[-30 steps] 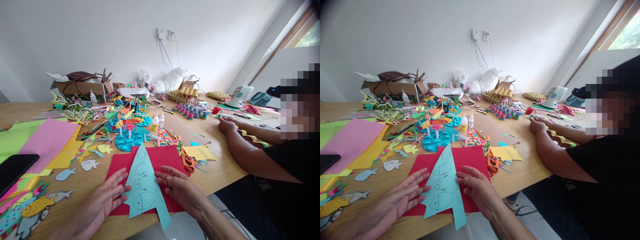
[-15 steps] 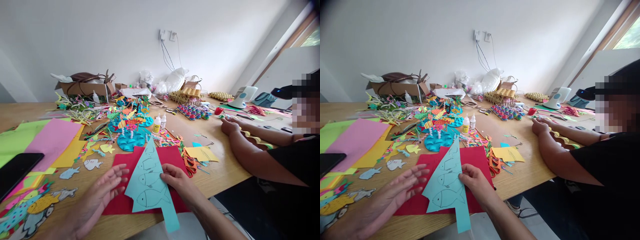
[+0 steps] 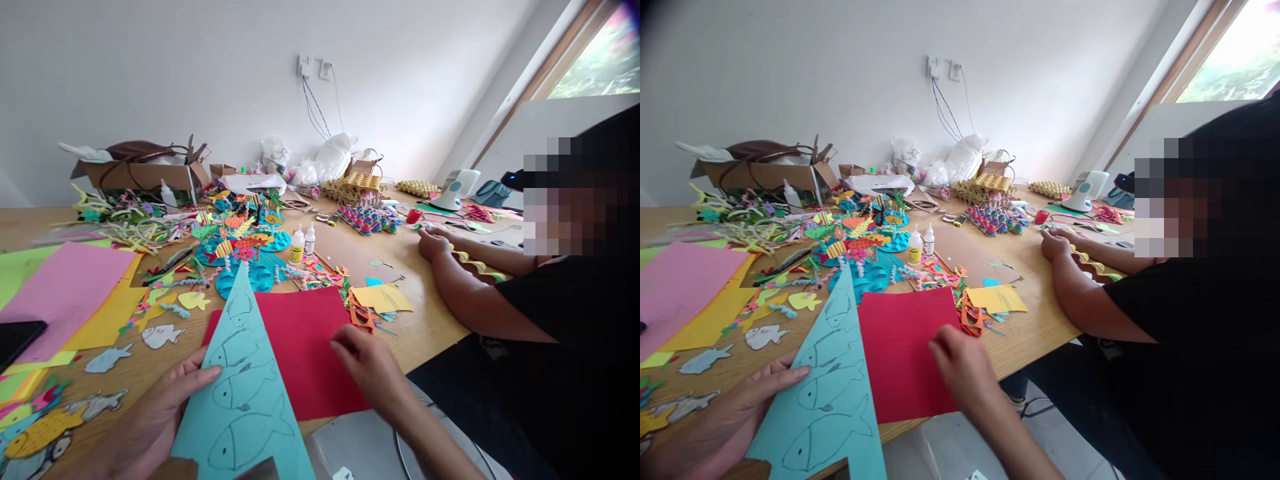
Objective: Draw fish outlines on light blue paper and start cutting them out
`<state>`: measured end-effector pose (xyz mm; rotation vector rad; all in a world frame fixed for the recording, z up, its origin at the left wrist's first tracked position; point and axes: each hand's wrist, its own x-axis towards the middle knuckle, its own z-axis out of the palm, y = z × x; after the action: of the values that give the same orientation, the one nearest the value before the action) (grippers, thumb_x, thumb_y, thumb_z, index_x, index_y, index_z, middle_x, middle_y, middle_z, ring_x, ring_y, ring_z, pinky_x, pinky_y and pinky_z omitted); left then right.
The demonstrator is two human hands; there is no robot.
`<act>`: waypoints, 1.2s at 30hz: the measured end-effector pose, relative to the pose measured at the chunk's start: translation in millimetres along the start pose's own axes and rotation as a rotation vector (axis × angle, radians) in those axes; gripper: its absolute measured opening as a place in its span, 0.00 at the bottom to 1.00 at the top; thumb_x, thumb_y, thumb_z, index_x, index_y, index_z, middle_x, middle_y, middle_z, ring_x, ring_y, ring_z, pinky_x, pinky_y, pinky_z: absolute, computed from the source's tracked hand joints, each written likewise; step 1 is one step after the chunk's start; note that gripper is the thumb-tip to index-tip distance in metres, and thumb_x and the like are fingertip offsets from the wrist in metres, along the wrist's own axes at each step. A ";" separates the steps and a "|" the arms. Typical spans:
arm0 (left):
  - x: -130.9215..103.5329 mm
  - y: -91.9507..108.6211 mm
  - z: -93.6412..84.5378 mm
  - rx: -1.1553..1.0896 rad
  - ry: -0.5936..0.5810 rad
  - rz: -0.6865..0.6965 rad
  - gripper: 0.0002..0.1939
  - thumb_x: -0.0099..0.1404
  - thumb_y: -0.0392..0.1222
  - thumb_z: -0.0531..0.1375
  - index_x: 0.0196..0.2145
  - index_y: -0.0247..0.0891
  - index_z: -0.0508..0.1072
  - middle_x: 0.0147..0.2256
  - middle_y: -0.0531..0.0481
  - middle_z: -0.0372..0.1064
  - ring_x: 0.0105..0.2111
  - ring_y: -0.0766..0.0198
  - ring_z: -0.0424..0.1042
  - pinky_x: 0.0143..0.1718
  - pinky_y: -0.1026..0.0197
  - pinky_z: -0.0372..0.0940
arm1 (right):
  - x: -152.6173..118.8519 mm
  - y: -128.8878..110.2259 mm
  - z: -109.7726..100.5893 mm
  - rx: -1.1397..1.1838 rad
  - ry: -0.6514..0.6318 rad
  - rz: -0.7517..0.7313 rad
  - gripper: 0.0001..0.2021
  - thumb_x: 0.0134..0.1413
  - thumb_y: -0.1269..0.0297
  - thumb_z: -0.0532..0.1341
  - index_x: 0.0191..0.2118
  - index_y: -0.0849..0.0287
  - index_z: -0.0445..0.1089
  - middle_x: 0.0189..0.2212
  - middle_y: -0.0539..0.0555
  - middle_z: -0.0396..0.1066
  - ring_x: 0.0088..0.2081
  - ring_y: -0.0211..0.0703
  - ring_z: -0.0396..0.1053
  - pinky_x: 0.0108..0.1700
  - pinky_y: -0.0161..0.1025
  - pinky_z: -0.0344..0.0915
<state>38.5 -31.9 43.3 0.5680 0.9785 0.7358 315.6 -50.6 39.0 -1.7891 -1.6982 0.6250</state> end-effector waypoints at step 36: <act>2.9 -1.4 -17.3 0.082 0.121 -0.076 0.47 0.45 0.41 0.72 0.60 0.42 0.56 0.38 0.47 0.76 0.37 0.49 0.76 0.31 0.59 0.74 | 54.4 56.4 -84.8 -0.178 -0.189 0.324 0.11 0.38 0.62 0.64 0.29 0.58 0.64 0.20 0.47 0.66 0.21 0.34 0.59 0.22 0.31 0.48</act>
<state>24.6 -28.8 32.9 0.5595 1.1405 0.6706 418.8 -5.3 63.9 -2.2194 -1.6396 0.8236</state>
